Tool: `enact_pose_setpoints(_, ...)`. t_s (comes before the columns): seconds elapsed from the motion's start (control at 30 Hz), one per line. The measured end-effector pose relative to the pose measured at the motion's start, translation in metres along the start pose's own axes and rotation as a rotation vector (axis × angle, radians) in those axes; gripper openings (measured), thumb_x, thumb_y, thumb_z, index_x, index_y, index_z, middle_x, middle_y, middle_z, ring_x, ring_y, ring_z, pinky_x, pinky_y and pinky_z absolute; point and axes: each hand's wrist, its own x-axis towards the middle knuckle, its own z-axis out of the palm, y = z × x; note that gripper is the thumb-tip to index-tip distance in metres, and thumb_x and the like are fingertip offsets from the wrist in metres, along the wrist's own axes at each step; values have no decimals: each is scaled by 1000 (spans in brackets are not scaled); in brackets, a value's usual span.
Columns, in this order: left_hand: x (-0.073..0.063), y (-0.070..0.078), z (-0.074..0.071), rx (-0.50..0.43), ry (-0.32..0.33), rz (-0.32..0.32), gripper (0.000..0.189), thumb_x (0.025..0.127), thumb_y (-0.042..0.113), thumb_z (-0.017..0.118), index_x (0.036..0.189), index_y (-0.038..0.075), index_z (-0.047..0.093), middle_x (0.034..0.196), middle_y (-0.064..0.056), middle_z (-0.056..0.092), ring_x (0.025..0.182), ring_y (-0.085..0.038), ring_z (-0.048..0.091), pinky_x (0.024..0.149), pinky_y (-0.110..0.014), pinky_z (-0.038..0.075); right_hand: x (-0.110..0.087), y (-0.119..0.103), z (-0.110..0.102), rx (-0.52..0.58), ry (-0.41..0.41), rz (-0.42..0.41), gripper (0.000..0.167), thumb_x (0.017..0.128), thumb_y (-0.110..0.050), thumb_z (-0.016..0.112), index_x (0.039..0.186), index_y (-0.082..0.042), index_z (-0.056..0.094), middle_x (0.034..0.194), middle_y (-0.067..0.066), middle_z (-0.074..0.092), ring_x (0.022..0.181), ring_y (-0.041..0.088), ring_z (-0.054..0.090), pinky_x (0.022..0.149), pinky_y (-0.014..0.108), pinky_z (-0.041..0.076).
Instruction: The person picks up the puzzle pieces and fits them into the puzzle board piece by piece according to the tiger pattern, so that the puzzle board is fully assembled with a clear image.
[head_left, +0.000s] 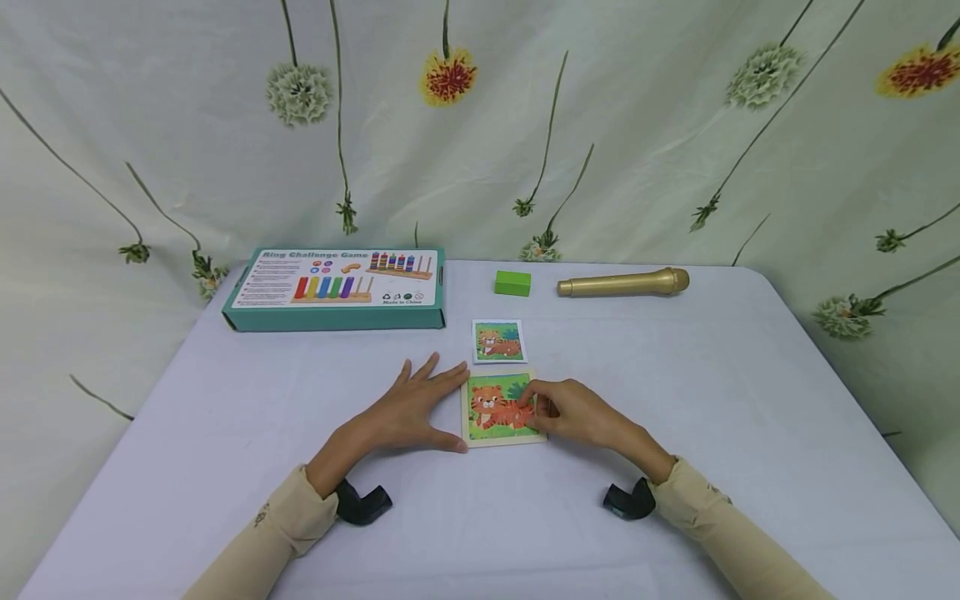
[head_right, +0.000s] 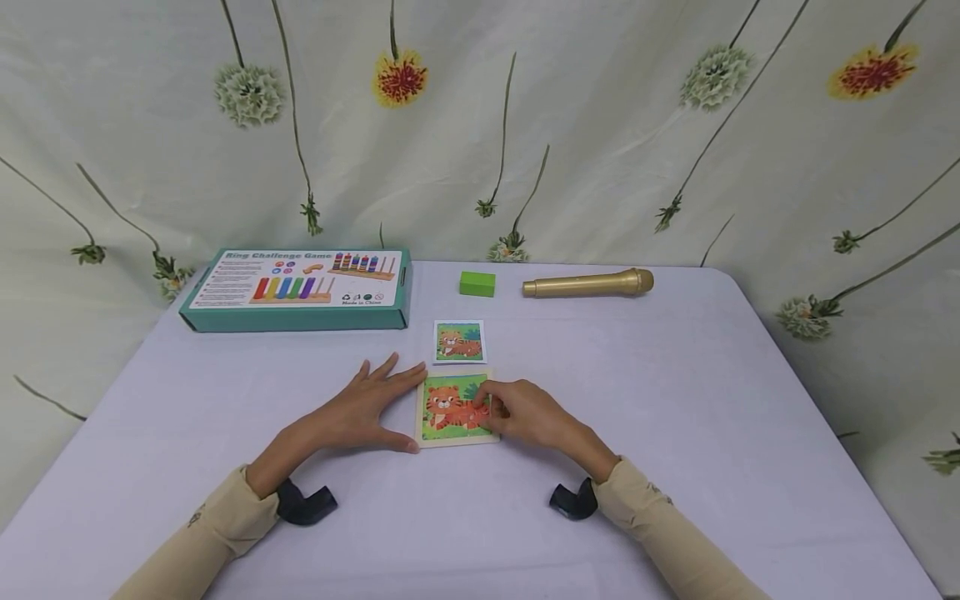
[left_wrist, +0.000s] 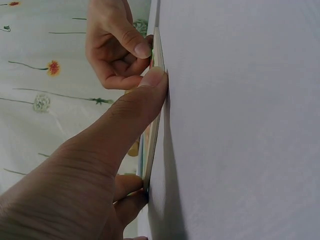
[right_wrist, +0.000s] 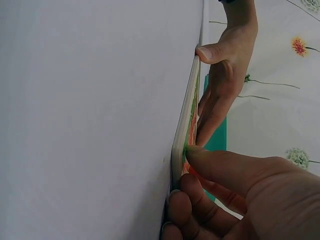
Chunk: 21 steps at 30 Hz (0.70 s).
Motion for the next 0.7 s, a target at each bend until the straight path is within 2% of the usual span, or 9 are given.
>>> enact_pose_setpoints(0.27,0,1,0,-1,-5,1,109,64,62,79,152,20,30,157,4,25,148,-30,-2,115,-58,-7,-1,1,2,-22,22,1,13,86,-13,72,92,-12,61,65,-8,51,59,4,44,51,17,36)
enact_pose_setpoints(0.7,-1,0,-1,5,-8,11,109,64,64,77,152,20,29,158,4,23,148,-30,-3,115,-58,-8,-1,0,3,-31,21,-2,11,87,-13,71,89,-12,60,64,-9,50,58,3,44,50,17,36)
